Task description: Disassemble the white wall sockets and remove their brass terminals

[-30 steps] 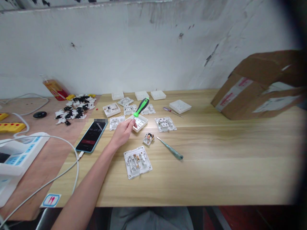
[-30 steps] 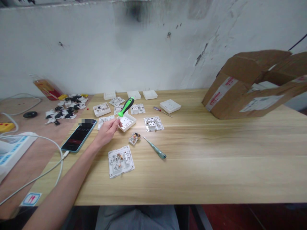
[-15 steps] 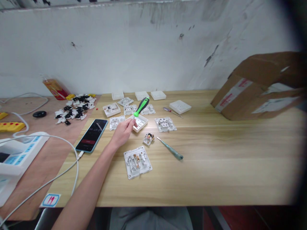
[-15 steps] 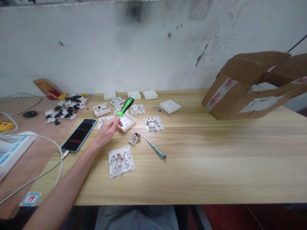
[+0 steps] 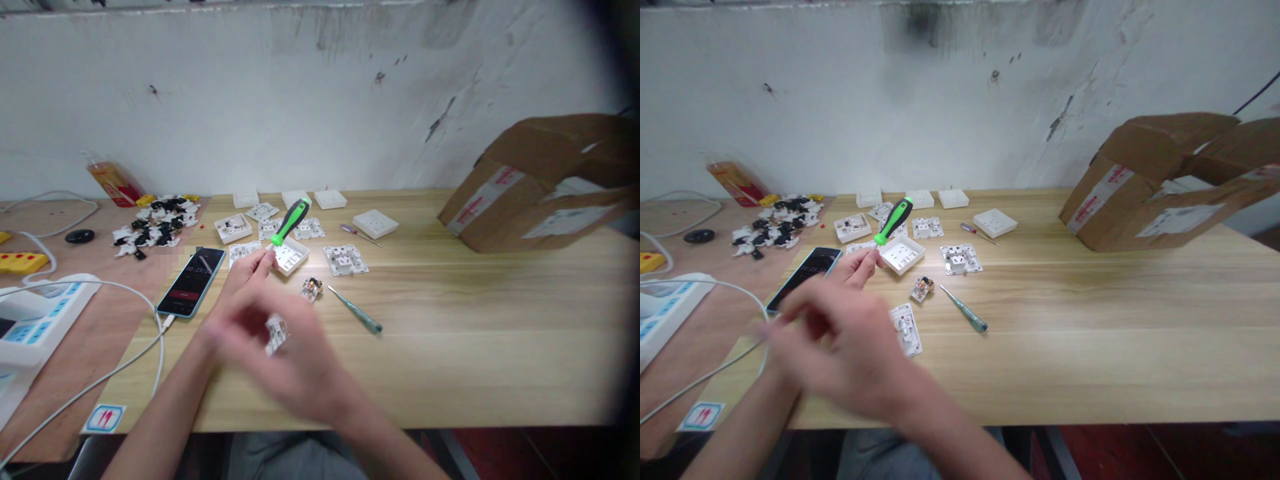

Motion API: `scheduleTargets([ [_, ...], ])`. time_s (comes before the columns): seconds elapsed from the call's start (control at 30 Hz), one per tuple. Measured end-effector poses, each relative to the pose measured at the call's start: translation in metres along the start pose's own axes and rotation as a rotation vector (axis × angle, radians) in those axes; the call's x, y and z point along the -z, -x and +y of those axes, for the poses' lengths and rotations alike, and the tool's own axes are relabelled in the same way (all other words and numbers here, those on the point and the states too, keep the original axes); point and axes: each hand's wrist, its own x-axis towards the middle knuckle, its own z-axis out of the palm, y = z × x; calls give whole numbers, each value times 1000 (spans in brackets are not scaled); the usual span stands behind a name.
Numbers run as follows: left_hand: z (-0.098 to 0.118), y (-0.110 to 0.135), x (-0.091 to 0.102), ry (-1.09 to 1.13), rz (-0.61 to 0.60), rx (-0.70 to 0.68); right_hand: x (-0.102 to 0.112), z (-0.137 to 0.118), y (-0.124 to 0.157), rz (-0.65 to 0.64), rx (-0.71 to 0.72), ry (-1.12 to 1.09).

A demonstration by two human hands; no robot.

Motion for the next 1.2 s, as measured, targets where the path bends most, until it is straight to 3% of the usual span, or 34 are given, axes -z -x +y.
scheduleTargets([
  [0.1,16,18,-4,-6,-11,-31,43,38,-11,437,-206,-122],
  [0.17,26,30,-9,-85,-83,-102,62,58,-15,357,-291,-200],
  [0.27,33,45,-14,-177,-174,-185,71,69,-14,287,-258,-178],
  [0.5,18,72,-3,-275,-215,-150,83,62,-5,531,-45,323],
  [0.67,11,84,-13,-343,-186,-114,87,58,-3,493,97,496],
  [0.97,10,84,-23,-338,-183,-81,76,50,-7,303,38,530],
  [1.2,11,84,-24,-308,-200,-76,75,38,-19,145,118,555],
])
